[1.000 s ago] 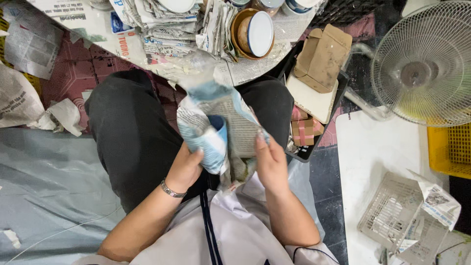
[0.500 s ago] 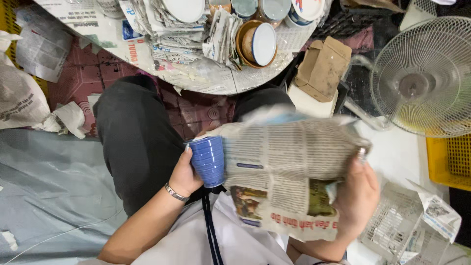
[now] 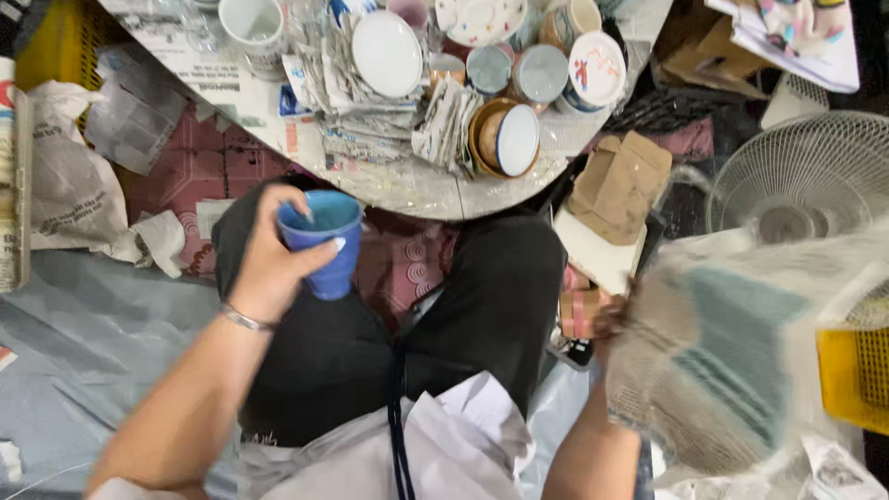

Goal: The person sits on the floor and wraps various ceramic items, including cups and bowls, with newspaper. They fold the paper around each item and place the wrapped pieces on a nearby table.

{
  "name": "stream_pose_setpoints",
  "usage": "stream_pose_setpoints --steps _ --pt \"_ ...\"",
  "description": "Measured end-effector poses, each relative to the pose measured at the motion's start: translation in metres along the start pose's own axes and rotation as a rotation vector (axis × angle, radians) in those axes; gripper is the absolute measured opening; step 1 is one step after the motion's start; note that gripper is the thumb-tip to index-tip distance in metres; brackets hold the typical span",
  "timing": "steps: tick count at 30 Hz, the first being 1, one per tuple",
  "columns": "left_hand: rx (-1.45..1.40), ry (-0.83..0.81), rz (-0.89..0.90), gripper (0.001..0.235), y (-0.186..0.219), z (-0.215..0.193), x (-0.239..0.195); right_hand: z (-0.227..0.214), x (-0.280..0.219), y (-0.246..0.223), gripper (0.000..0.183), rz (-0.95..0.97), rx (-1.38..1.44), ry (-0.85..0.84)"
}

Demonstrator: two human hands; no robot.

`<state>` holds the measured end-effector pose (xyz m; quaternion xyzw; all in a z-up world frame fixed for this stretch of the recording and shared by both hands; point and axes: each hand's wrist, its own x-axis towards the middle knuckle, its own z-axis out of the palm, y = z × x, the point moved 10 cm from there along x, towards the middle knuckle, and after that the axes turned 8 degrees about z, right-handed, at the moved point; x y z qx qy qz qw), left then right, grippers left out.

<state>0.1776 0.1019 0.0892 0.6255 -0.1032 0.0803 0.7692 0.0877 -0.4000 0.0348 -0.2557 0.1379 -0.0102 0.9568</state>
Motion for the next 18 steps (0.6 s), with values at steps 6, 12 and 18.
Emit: stream_pose_setpoints --steps 6,12,18 --pt "0.803 -0.039 0.207 0.061 0.079 -0.048 0.118 -0.085 0.011 0.043 0.047 0.067 -1.193 0.761" --pt "1.063 0.069 0.44 0.064 0.108 -0.086 0.237 -0.104 0.038 0.035 0.045 -0.045 -1.399 0.57" --pt "0.952 0.126 0.637 0.056 0.069 -0.097 0.359 -0.136 0.043 0.051 0.041 -0.013 -0.84 0.594"
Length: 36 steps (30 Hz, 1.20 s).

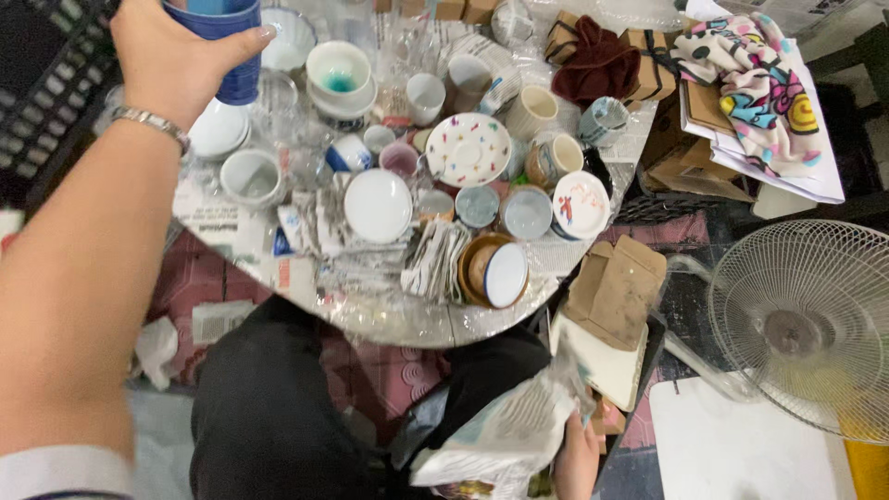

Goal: The person sits on the floor and wraps various ceramic items, including cups and bowls, with newspaper. They fold the paper around each item and place the wrapped pieces on a nearby table.

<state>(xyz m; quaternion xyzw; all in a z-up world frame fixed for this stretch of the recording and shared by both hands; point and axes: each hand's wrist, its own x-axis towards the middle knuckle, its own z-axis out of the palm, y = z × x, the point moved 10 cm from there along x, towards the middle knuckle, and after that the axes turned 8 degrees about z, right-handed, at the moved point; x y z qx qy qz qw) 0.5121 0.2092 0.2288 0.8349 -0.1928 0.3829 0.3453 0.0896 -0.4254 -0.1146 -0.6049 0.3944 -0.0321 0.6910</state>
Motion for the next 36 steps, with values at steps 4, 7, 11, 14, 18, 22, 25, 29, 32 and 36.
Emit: stream_pose_setpoints --steps 4,7,11,14,18,22,25,29,32,36 --pt "0.205 -0.065 0.013 0.067 -0.034 0.058 0.031 0.009 0.01 0.01 0.042 0.125 0.18 0.119" --pt "0.526 -0.022 0.177 0.085 -0.037 0.088 0.037 0.011 0.013 0.0 0.041 0.088 0.066 0.15" --pt "0.527 -0.083 0.097 0.088 -0.078 0.13 0.041 0.006 0.006 0.012 0.041 0.174 -0.015 0.235" --pt "0.281 -0.23 -0.254 0.083 -0.138 0.154 0.028 0.004 0.015 0.02 0.04 0.207 -0.07 0.262" --pt "0.294 -0.214 -0.236 0.091 -0.161 0.166 0.015 0.005 0.025 0.024 0.04 0.21 -0.118 0.268" --pt "0.327 -0.297 -0.175 0.095 -0.19 0.18 -0.003 0.009 0.026 0.023 0.04 0.201 -0.153 0.262" --pt "0.3 -0.321 -0.171 0.096 -0.213 0.189 -0.018 0.015 0.028 0.019 0.039 0.2 -0.174 0.26" --pt "0.243 -0.3 -0.238 0.102 -0.236 0.193 -0.022 0.017 0.036 0.01 0.039 0.17 -0.199 0.261" --pt "0.435 -0.403 -0.307 0.111 -0.238 0.188 -0.026 0.012 0.025 0.01 0.039 0.141 -0.225 0.239" --pt "0.411 -0.343 -0.184 0.09 -0.183 0.16 -0.01 0.007 0.009 0.005 0.039 0.046 -0.271 0.19"
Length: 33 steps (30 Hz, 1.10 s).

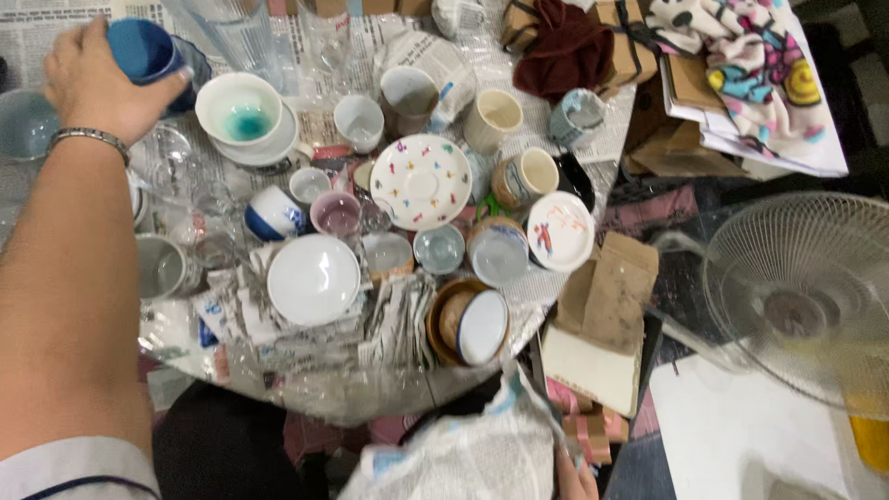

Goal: The person sits on the floor and wraps various ceramic items, including cups and bowls, with newspaper. They fold the paper around each item and place the wrapped pieces on a nearby table.

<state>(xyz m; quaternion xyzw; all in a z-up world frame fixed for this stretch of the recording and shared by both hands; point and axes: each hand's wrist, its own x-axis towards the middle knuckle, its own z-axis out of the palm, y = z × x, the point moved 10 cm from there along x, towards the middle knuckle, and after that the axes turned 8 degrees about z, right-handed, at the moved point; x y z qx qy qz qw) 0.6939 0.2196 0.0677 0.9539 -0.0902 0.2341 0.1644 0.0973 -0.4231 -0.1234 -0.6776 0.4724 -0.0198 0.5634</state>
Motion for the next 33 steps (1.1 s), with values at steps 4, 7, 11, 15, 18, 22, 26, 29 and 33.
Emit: stream_pose_setpoints --steps 4,7,11,15,18,22,26,29,33 --pt "-0.14 0.163 0.187 0.051 0.085 -0.081 -0.045 -0.003 -0.016 -0.036 0.039 -0.345 -0.3 -0.09" --pt "-0.418 0.16 0.269 0.039 0.17 -0.143 -0.125 0.01 -0.01 -0.009 0.034 0.127 0.026 -0.236" --pt "-0.562 -0.017 0.563 0.041 0.322 -0.19 -0.265 0.034 -0.011 -0.073 0.06 0.025 -0.087 -0.336" --pt "-0.268 -0.096 1.231 0.046 0.447 -0.197 -0.387 0.066 -0.051 -0.179 0.058 -0.664 -0.651 -0.542" --pt "-0.33 -0.275 1.309 0.05 0.49 -0.178 -0.422 0.083 -0.082 -0.2 0.067 -0.748 -0.902 -0.649" --pt "-0.308 -0.583 1.327 0.051 0.5 -0.143 -0.467 0.066 -0.143 -0.217 0.087 -1.181 -0.847 -0.397" --pt "-0.414 -0.659 1.255 0.046 0.492 -0.139 -0.491 0.019 -0.21 -0.18 0.058 -1.648 -0.856 0.036" --pt "-0.374 -0.82 1.191 0.05 0.479 -0.127 -0.511 -0.009 -0.257 -0.122 0.043 -1.959 -0.897 0.024" --pt "-0.505 -0.914 1.093 0.058 0.463 -0.123 -0.521 -0.015 -0.232 -0.072 0.053 -1.518 -1.155 -0.38"
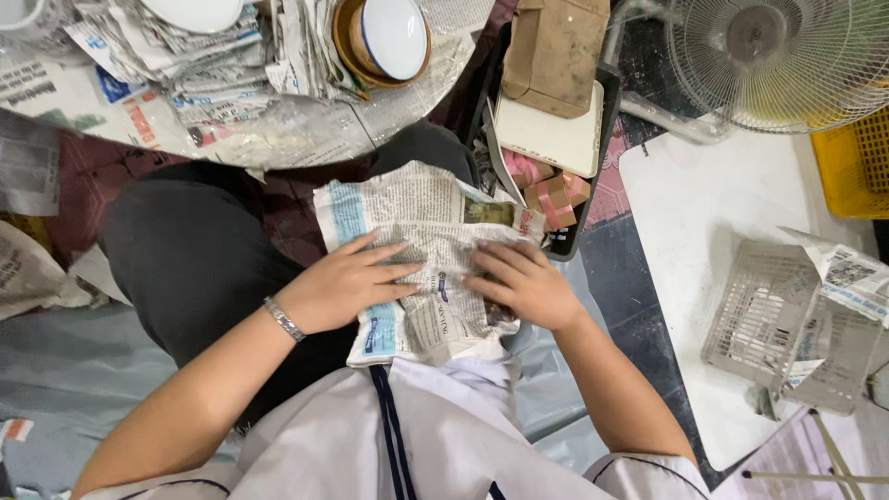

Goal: The person sits on the floor and wraps various ceramic items, including cups and bowls, with newspaper. They fold the paper around each item and place the wrapped pieces on a nearby table.

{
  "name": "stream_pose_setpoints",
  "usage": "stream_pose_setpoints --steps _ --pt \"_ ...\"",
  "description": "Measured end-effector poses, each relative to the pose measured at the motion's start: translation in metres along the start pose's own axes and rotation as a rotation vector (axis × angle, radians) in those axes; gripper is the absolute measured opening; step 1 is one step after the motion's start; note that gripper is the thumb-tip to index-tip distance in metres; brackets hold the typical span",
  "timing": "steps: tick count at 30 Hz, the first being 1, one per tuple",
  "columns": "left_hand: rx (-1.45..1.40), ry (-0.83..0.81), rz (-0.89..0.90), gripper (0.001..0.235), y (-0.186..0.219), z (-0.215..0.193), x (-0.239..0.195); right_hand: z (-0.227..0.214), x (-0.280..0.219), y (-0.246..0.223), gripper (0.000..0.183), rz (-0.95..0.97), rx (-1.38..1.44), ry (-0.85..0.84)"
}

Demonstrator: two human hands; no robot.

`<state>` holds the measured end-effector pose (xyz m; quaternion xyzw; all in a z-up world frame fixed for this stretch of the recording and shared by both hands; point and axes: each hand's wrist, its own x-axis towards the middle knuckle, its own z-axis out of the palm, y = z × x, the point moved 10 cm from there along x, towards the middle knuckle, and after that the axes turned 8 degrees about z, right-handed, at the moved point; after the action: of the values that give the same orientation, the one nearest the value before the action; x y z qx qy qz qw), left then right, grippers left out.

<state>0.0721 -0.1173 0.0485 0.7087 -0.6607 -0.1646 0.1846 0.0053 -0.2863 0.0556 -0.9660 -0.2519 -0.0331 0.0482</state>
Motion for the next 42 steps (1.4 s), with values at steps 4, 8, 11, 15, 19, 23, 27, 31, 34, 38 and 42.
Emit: stream_pose_setpoints --steps 4,8,11,15,19,23,27,31,34,38,42 --pt "-0.092 0.05 -0.058 0.066 -0.01 -0.003 -0.012 0.016 -0.012 0.014 0.068 0.156 0.109 -0.231" --pt "-0.188 0.069 -0.156 0.075 -0.023 -0.005 -0.027 0.021 -0.017 0.0 0.087 0.214 0.349 -0.338" --pt "-0.321 0.112 -0.185 0.075 -0.023 0.002 -0.031 0.008 -0.014 -0.004 0.061 0.275 0.427 -0.104" --pt "-0.329 0.143 -0.183 0.062 -0.026 0.009 -0.036 0.005 -0.014 0.004 0.055 0.303 0.51 0.023" --pt "-0.603 0.362 -0.166 0.031 -0.036 0.002 -0.052 0.016 -0.021 0.012 0.054 0.32 0.487 0.022" --pt "-0.682 0.353 -0.233 0.028 -0.041 0.018 -0.058 0.015 -0.028 0.014 0.045 0.295 0.644 0.113" --pt "-0.748 0.383 -0.262 0.041 -0.043 0.027 -0.064 0.027 -0.031 0.023 0.045 0.34 0.884 0.049" --pt "-1.016 0.528 -0.339 0.038 -0.053 0.037 -0.074 0.037 -0.044 0.042 0.045 0.466 1.005 0.078" --pt "-1.052 0.578 -0.515 0.042 -0.064 0.051 -0.083 0.055 -0.059 0.059 0.03 0.613 0.85 0.125" --pt "-1.086 0.534 -0.786 0.041 -0.077 0.075 -0.09 0.102 -0.074 0.078 0.031 0.829 1.01 0.205" --pt "-1.08 0.675 -0.848 0.042 -0.086 0.076 -0.088 0.157 -0.074 0.102 0.022 1.09 1.285 0.211"
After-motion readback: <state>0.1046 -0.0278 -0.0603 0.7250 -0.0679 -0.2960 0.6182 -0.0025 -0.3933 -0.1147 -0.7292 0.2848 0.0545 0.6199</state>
